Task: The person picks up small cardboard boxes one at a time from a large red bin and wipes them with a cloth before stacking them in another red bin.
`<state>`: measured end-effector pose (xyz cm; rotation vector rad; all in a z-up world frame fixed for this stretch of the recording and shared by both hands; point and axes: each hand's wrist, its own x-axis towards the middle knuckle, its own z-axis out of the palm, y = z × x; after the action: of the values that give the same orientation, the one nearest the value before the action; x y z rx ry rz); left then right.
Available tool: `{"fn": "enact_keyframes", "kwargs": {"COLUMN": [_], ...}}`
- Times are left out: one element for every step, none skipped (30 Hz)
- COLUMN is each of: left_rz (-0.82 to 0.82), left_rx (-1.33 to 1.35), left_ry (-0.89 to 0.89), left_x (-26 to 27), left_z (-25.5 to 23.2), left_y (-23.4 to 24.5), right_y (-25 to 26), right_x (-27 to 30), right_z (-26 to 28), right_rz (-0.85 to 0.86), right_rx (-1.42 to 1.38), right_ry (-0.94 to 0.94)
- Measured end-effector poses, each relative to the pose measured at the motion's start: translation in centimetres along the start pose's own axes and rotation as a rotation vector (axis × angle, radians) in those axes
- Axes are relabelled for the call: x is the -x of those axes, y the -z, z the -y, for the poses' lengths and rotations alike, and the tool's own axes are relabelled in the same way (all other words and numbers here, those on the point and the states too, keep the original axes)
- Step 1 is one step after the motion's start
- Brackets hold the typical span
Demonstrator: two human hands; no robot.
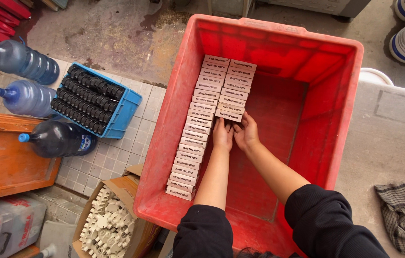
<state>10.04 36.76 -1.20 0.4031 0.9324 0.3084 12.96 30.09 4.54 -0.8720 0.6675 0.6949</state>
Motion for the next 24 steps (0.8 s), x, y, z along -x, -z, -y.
{"fn": "enact_keyframes", "kwargs": {"left_rz": [0.003, -0.045, -0.093, -0.091, -0.115, -0.138, -0.135, -0.13, -0.126, -0.119, -0.111, -0.108, -0.105, -0.103, -0.102, -0.1, -0.097, -0.099, -0.101, -0.107, -0.112, -0.113, -0.11, -0.099], "left_rx": [-0.001, -0.05, -0.099, -0.101, -0.131, -0.16, -0.162, -0.166, -0.169, -0.173, -0.178, -0.183, -0.187, -0.191, -0.195, -0.195, -0.196, -0.194, -0.192, -0.193, -0.195, -0.196, -0.17, -0.144], "left_ry": [-0.001, -0.028, -0.056, -0.057, -0.052, -0.047, -0.047, -0.043, -0.039, -0.038, -0.032, -0.025, -0.022, -0.015, -0.007, -0.007, -0.002, 0.0, -0.004, -0.002, -0.001, -0.005, 0.017, 0.04], "left_x": [-0.2, -0.4, -0.6, -1.0, -1.3, -1.6, -1.6, -1.5, -1.5, -1.4, -1.3, -1.1, -0.9, -0.5, -0.2, 0.0, 0.3, 0.6, 0.9, 1.2, 1.6, 1.1, 0.8, 0.3], "left_z": [0.3, 0.4, 0.6, 0.9, 1.1, 1.4, 1.3, 1.2, 1.2, 1.1, 0.9, 0.8, 0.7, 0.6, 0.6, 0.4, 0.3, 0.0, -0.2, -0.5, -0.7, -0.7, -0.7, -0.7], "left_y": [0.1, 0.4, 0.7, 0.8, 1.0, 1.2, 0.9, 0.7, 0.4, -0.1, -0.6, -0.9, -1.2, -1.4, -1.5, -1.8, -2.0, -2.1, -1.9, -1.6, -1.2, -0.7, -0.1, 0.0], "right_y": [-0.5, -1.0, -1.4, -1.2, -0.9, -0.7, -0.9, -1.2, -1.5, -1.6, -1.6, -1.7, -1.9, -2.0, -2.1, -2.1, -2.0, -2.1, -1.9, -1.8, -1.6, -0.1, 1.4, 2.9], "right_x": [0.7, 1.5, 2.2, 2.0, 1.8, 1.6, 1.8, 2.0, 2.2, 2.5, 2.8, 3.1, 3.4, 3.8, 4.1, 4.2, 4.3, 4.4, 4.1, 3.9, 3.7, 1.1, -1.5, -4.2], "right_z": [0.5, 0.8, 1.2, 0.9, 0.7, 0.6, 0.5, 0.5, 0.4, 0.7, 0.9, 0.9, 1.2, 1.4, 1.6, 1.7, 1.8, 1.7, 1.8, 1.7, 1.6, 1.1, 0.6, 0.4], "right_rz": [0.002, 0.028, 0.054, 0.054, 0.031, 0.007, 0.007, 0.053, 0.099, 0.099, 0.123, 0.145, 0.143, 0.16, 0.178, 0.178, 0.153, 0.13, 0.133, 0.098, 0.062, 0.066, -0.017, -0.1], "right_rx": [-0.001, 0.027, 0.055, 0.052, 0.035, 0.018, 0.016, 0.022, 0.028, 0.024, 0.022, 0.02, 0.015, 0.033, 0.05, 0.05, 0.073, 0.099, 0.101, 0.118, 0.135, 0.133, 0.13, 0.125], "right_ry": [0.002, -0.011, -0.024, -0.022, -0.011, 0.001, 0.004, -0.001, -0.006, 0.0, -0.025, -0.054, -0.051, -0.054, -0.057, -0.055, -0.065, -0.079, -0.081, -0.075, -0.068, -0.07, -0.041, -0.006]}}
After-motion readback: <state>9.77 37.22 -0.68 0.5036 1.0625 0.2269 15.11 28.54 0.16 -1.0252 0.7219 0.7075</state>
